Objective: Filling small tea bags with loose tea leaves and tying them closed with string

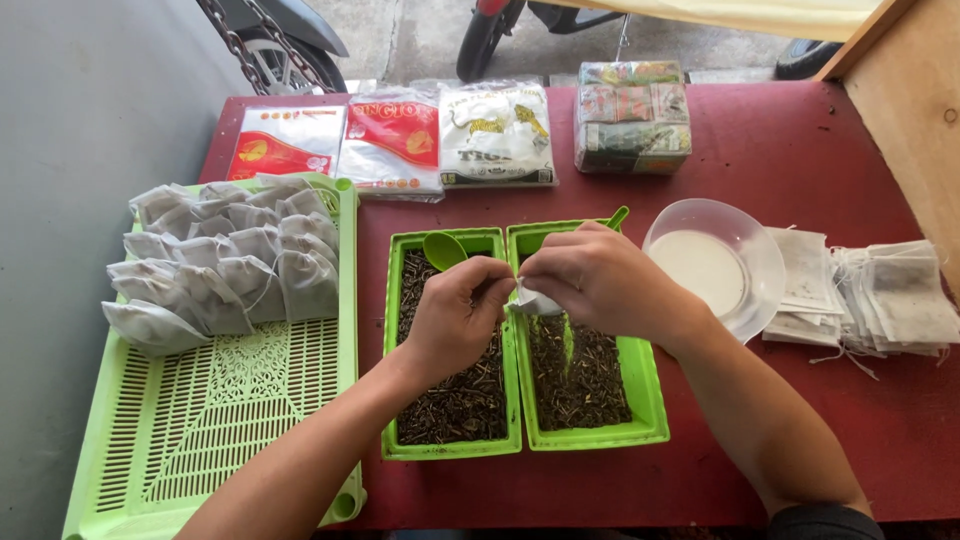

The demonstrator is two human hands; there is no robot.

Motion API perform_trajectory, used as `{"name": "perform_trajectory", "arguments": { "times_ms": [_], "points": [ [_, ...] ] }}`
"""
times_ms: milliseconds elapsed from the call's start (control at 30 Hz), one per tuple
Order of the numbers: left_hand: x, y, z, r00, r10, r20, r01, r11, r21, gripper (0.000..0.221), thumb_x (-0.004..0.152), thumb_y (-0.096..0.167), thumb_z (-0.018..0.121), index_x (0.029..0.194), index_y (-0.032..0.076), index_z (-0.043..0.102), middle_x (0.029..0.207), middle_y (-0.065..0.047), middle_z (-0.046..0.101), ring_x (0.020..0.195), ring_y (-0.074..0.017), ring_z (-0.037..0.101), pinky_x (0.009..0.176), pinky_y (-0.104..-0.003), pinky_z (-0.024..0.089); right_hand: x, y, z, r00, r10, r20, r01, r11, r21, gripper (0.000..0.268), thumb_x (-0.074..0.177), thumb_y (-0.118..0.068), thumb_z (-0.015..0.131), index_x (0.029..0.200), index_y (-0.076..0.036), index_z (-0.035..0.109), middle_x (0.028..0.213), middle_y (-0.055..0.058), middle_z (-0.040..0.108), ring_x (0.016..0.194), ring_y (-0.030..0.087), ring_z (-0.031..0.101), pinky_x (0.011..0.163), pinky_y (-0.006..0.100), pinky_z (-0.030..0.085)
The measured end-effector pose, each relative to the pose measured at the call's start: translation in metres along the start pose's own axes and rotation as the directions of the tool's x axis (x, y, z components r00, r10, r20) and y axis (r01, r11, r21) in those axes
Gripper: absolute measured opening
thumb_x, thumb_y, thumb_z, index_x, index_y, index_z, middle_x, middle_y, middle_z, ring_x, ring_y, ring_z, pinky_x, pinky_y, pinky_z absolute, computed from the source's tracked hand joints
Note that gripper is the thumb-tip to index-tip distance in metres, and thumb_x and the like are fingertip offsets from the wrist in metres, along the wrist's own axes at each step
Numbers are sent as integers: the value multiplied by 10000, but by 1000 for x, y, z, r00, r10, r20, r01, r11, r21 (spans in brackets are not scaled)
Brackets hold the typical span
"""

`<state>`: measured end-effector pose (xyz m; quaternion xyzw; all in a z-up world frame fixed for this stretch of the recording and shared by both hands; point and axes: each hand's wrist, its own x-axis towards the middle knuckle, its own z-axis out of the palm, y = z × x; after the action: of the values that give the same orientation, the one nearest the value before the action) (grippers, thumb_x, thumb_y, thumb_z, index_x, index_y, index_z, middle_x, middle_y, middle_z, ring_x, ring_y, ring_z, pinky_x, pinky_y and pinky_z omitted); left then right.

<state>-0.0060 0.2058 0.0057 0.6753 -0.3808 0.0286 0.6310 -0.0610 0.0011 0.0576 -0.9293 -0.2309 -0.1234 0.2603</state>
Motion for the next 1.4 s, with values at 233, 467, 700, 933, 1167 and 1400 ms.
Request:
{"name": "perform_trajectory", "arguments": {
  "times_ms": [233, 467, 700, 933, 1167, 1400],
  "points": [
    [5, -3, -1, 1000, -19, -24, 20, 998, 53, 104, 1018, 106, 604, 950, 80, 679, 588, -91, 575, 541, -166, 544, 519, -340, 484, 6, 5, -7, 999, 41, 9, -42, 990, 132, 56, 944, -199, 720, 911, -155, 730, 785, 10, 679, 771, 230, 696, 813, 367, 509],
    [10, 1, 2, 997, -72, -35, 72, 997, 7, 89, 1016, 112, 618, 950, 119, 676, 543, -34, 499, 518, -93, 428, 479, -272, 420, 5, 11, -7, 995, 66, -71, -53, 983, 173, 44, 916, -186, 769, 952, -166, 755, 798, 4, 683, 765, 210, 688, 825, 341, 492],
    [17, 3, -5, 999, -13, -47, 18, 995, 99, 95, 1017, 124, 624, 950, 134, 690, 517, -53, 520, 475, -142, 420, 462, -288, 423, 3, 16, -4, 989, -53, -137, 67, 993, 97, 47, 933, -192, 778, 899, -188, 746, 795, -54, 651, 753, 150, 656, 865, 295, 454],
    [23, 5, -11, 996, 55, -67, -45, 989, 143, 117, 1033, 99, 594, 983, 127, 695, 518, -75, 449, 473, -112, 389, 447, -280, 398, -3, 14, -29, 987, -31, -156, 36, 999, 30, 105, 923, -162, 780, 843, -178, 714, 816, -30, 675, 804, 186, 673, 846, 323, 451],
    [17, -2, -6, 996, 62, -61, -49, 981, 189, 116, 1033, 150, 604, 1002, 166, 715, 563, -85, 515, 455, -179, 438, 459, -320, 448, -1, 12, -37, 990, 75, -116, -58, 988, 145, 95, 906, -106, 774, 825, -125, 729, 842, 38, 701, 808, 230, 658, 769, 354, 507],
    [18, 22, -14, 993, 113, 32, -117, 949, 291, 489, 1074, 383, 487, 1328, -25, 583, 1127, -233, 621, 1113, -370, 601, 998, -483, 467, 2, 0, -29, 974, 224, -30, -194, 896, 399, 81, 923, -99, 762, 842, -99, 761, 753, 51, 658, 655, 125, 599, 541, 254, 493]
  ]
}}
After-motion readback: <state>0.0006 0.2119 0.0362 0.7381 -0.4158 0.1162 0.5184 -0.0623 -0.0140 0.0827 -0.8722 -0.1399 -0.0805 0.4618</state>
